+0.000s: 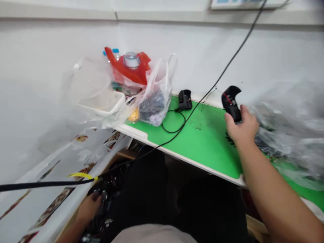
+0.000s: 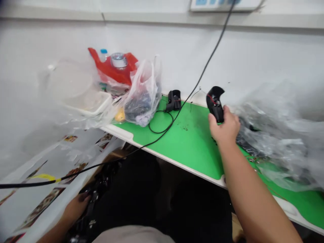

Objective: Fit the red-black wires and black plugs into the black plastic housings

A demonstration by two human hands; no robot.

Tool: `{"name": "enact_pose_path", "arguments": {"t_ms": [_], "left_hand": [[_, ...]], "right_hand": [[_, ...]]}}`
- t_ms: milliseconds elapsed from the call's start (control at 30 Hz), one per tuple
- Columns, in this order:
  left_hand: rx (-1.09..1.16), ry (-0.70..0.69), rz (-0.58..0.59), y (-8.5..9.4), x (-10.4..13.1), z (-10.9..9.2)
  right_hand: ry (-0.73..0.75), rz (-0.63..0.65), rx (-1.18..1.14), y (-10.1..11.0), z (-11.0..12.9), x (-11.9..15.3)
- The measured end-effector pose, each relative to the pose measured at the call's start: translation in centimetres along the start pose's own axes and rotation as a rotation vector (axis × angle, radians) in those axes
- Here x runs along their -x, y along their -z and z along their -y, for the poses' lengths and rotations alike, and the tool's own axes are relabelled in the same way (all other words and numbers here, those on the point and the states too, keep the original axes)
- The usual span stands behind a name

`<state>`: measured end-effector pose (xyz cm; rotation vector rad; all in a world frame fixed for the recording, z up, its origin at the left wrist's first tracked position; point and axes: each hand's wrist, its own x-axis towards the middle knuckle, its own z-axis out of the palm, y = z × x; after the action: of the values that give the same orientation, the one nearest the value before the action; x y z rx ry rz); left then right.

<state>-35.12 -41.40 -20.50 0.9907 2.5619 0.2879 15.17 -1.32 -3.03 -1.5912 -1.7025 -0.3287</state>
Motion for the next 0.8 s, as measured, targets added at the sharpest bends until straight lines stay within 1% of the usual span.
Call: {"name": "enact_pose_path", "arguments": {"t_ms": [33,67,100,133,167,200,233,267,300,333,367,400,467,500,533,567,600,633,700,800], "left_hand": [[0.047,-0.048,0.020,0.7,-0.3,-2.9],[0.107,-0.135,0.048,1.5,-0.1,-6.2],[0.172,-0.247,0.101,2.3,0.6,-9.9],[0.224,-0.378,0.155,3.1,1.7,-13.6],[0.271,-0.523,0.236,3.8,3.1,-17.4],[0.339,-0.672,0.371,4.3,4.7,-21.0],[0.460,-0.804,0.536,4.7,6.3,-24.6],[0.604,-0.915,0.724,4.8,7.6,-28.0],[0.745,-0.992,0.841,4.7,8.7,-31.4],[0.891,-1.016,0.887,4.4,9.4,-34.8],[1.040,-0.979,0.884,3.9,9.6,-38.3],[1.161,-0.900,0.828,3.4,9.4,-41.8],[1.374,-0.724,0.772,2.2,8.2,-48.5],[1.475,-0.630,0.748,1.6,7.3,-51.5],[1.547,-0.578,0.759,1.2,6.4,-54.2],[1.605,-0.579,0.785,0.9,5.5,-56.3],[1.654,-0.610,0.800,0.6,4.7,-57.9],[1.696,-0.645,0.804,0.5,4.0,-58.9],[1.742,-0.678,0.797,0.3,2.9,-59.7],[1.717,-0.648,0.809,0.5,1.7,-59.1]], "right_hand": [[0.004,-0.017,-0.042,0.1,0.1,0.0],[0.004,-0.038,-0.084,0.3,0.2,0.1],[0.002,-0.059,-0.126,0.5,0.3,0.1],[0.001,-0.083,-0.170,0.7,0.5,0.2],[0.001,-0.111,-0.215,0.9,0.6,0.2],[0.004,-0.139,-0.258,1.0,0.8,0.2],[0.014,-0.165,-0.296,1.1,0.9,0.2],[0.025,-0.193,-0.330,1.2,0.9,0.2],[0.044,-0.213,-0.356,1.2,1.0,0.2],[0.066,-0.229,-0.373,1.3,1.0,0.2],[0.090,-0.243,-0.385,1.3,1.0,0.1],[0.114,-0.250,-0.390,1.4,0.9,0.1],[0.151,-0.251,-0.387,1.4,0.8,0.2],[0.165,-0.245,-0.382,1.4,0.8,0.2],[0.174,-0.234,-0.375,1.3,0.8,0.1],[0.180,-0.213,-0.367,1.2,0.7,0.1],[0.185,-0.184,-0.359,1.0,0.8,0.1],[0.193,-0.148,-0.353,0.9,0.8,0.1],[0.215,-0.059,-0.354,0.5,1.0,0.1],[0.283,0.066,-0.416,0.2,1.5,0.2]]}}
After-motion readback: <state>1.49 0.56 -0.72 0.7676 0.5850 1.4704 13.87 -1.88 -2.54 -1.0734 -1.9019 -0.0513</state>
